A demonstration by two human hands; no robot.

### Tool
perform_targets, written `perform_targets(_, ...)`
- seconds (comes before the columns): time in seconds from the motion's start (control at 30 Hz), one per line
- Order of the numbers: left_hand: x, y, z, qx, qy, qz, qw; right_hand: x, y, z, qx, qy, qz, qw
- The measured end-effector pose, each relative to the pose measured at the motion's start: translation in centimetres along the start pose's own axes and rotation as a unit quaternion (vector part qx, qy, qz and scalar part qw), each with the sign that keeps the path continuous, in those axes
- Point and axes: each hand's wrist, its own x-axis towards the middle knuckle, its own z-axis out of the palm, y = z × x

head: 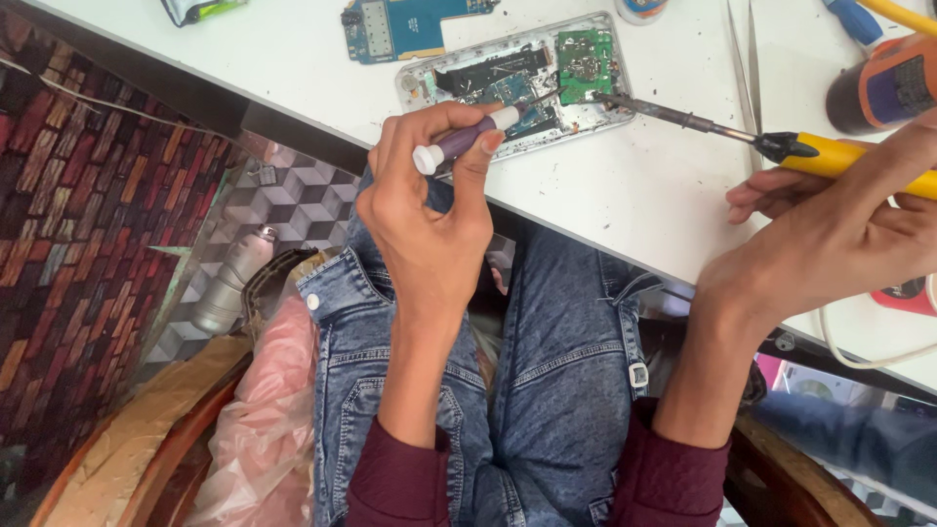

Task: The person uses a soldering iron in the right hand and a flux pen in the left hand to apply flux and solder components on a small circuit board. The person repeatedly applies flux and then uses the soldering iron to heat and join solder on various points of the board.

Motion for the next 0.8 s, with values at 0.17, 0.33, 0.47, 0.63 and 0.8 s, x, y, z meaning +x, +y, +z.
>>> perform_targets(0.17,-0.07,-0.09,0.02,0.005,0.003,0.001,1.000,-0.16,-0.23,0.31,-0.026,0.018,0.035,0.999)
perform_targets(0.33,-0.09,-0.07,0.14,0.003,0.004,0.012,1.000,-0.22,-0.46,0.48,-0.010,0.022,0.023,0.999)
perform_targets(0.47,-0.03,-0.04,0.14,0.007,0.005,0.004,1.000,-0.08,-0.41,0.45,0.017,0.033,-0.007,0.999)
perform_targets(0.63,0.09,-0.11,0.02,0.027,0.006,-0.004,1.000,-0.09,-0.28,0.36,-0.001,0.020,-0.007,1.000)
perform_targets(0.8,0.06,-0.22,0.00,0.000,0.001,0.011,1.000,-0.26,-0.29,0.33,-0.014,0.002,-0.018,1.000)
